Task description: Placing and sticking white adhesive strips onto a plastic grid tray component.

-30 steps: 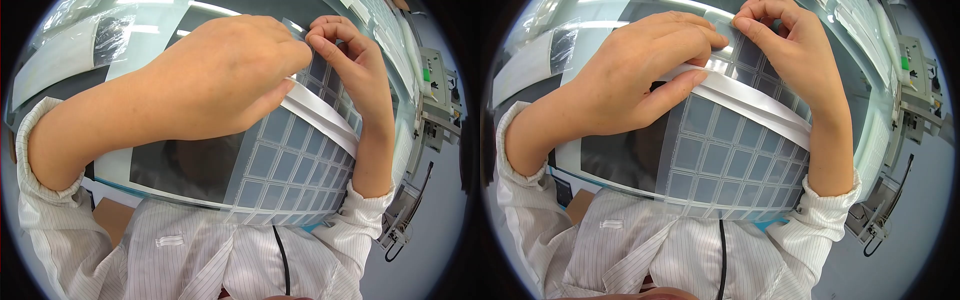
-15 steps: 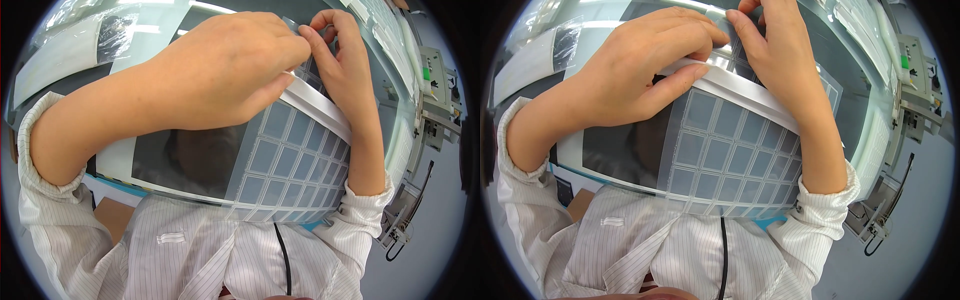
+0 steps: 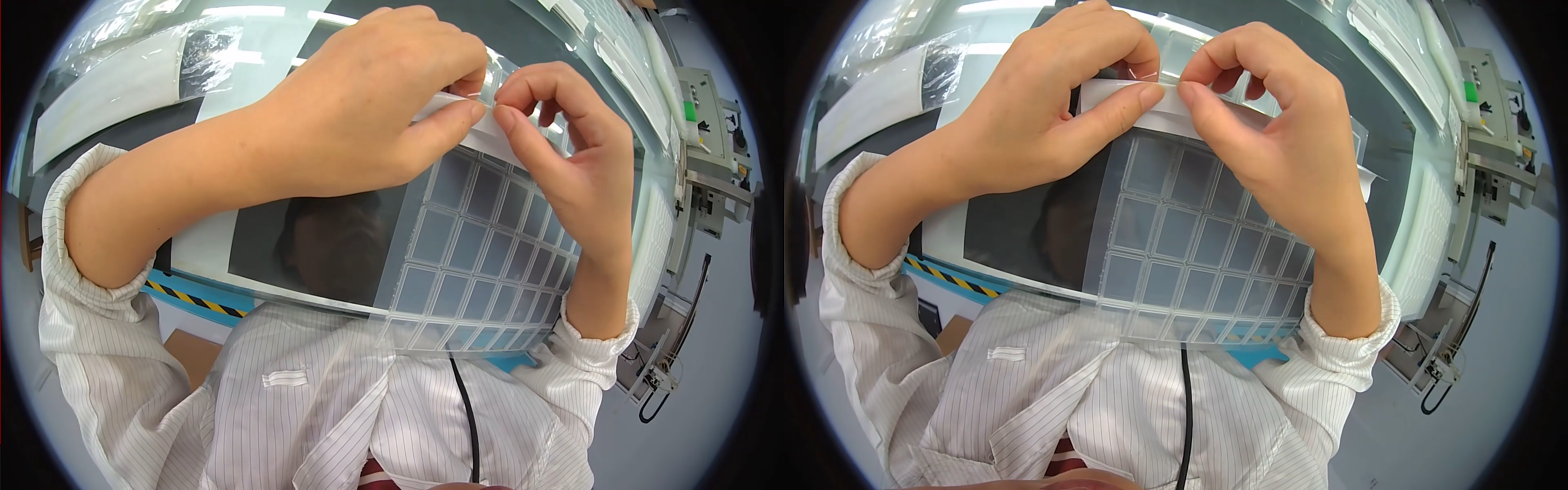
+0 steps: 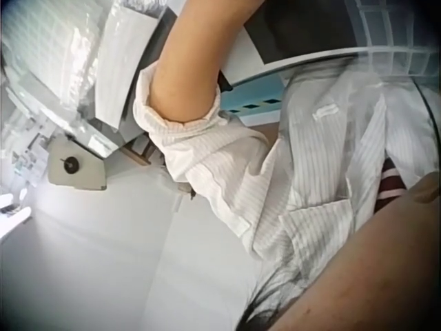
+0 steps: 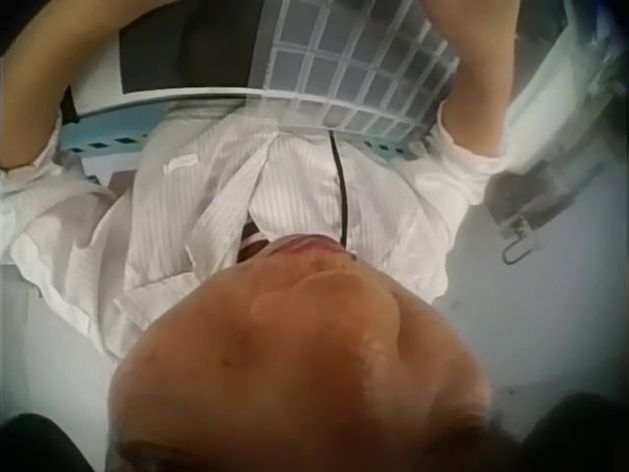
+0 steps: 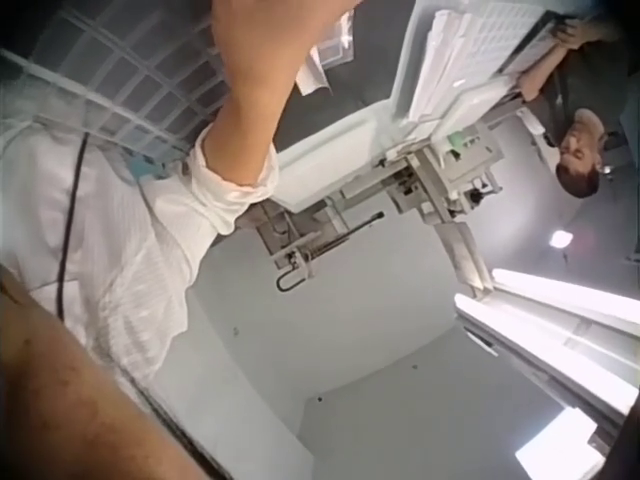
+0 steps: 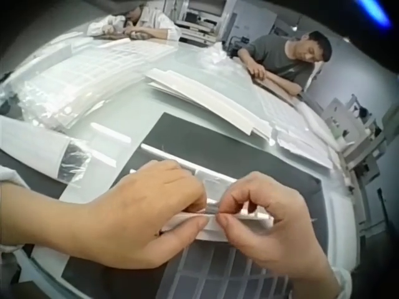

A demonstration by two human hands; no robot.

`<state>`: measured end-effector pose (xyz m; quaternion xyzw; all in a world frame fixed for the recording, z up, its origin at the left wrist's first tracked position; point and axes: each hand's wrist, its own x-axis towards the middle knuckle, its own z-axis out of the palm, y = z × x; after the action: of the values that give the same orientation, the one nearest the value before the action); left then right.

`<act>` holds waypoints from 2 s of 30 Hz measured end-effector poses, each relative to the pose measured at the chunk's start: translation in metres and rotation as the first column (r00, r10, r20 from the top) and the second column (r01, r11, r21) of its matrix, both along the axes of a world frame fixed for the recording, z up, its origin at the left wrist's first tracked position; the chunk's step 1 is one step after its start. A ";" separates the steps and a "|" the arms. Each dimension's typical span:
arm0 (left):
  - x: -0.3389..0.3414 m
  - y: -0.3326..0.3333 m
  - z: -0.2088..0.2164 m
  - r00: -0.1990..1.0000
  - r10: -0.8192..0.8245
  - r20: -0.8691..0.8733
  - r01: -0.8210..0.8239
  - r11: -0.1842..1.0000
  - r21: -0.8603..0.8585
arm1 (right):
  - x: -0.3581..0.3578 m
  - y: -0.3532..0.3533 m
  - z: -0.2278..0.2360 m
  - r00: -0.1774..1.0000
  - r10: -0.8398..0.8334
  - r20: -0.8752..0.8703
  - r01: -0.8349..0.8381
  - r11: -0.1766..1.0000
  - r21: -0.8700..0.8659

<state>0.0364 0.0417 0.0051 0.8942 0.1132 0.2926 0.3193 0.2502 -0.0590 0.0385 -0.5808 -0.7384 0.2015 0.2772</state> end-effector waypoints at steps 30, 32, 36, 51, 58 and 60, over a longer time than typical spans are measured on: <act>-0.001 -0.029 -0.013 0.989 -0.095 -0.114 0.125 0.948 0.292 | 0.008 0.008 -0.027 0.951 -0.245 -0.190 0.203 0.955 -0.215; -0.002 -0.029 -0.014 0.990 -0.094 -0.110 0.122 0.949 0.290 | 0.005 0.008 -0.024 0.964 -0.219 -0.153 0.191 0.965 -0.180; -0.002 -0.029 -0.013 0.988 -0.090 -0.121 0.122 0.949 0.290 | 0.001 0.009 -0.023 0.975 -0.195 -0.102 0.184 0.977 -0.110; -0.002 -0.031 -0.019 0.994 -0.079 -0.081 0.100 0.946 0.309 | 0.013 0.011 -0.033 0.932 -0.147 -0.332 0.091 0.980 -0.179; -0.002 -0.033 -0.016 0.994 -0.066 -0.086 0.089 0.948 0.306 | 0.015 0.010 -0.027 0.963 -0.091 -0.253 0.035 0.975 -0.218; -0.002 -0.032 -0.016 0.994 -0.067 -0.088 0.091 0.946 0.311 | 0.013 0.010 -0.027 0.961 -0.108 -0.254 0.054 0.976 -0.210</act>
<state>0.0348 0.0096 -0.0109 0.9479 0.0413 0.2597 0.1797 0.2632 -0.0490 0.0113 -0.6037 -0.6463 0.3391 0.3206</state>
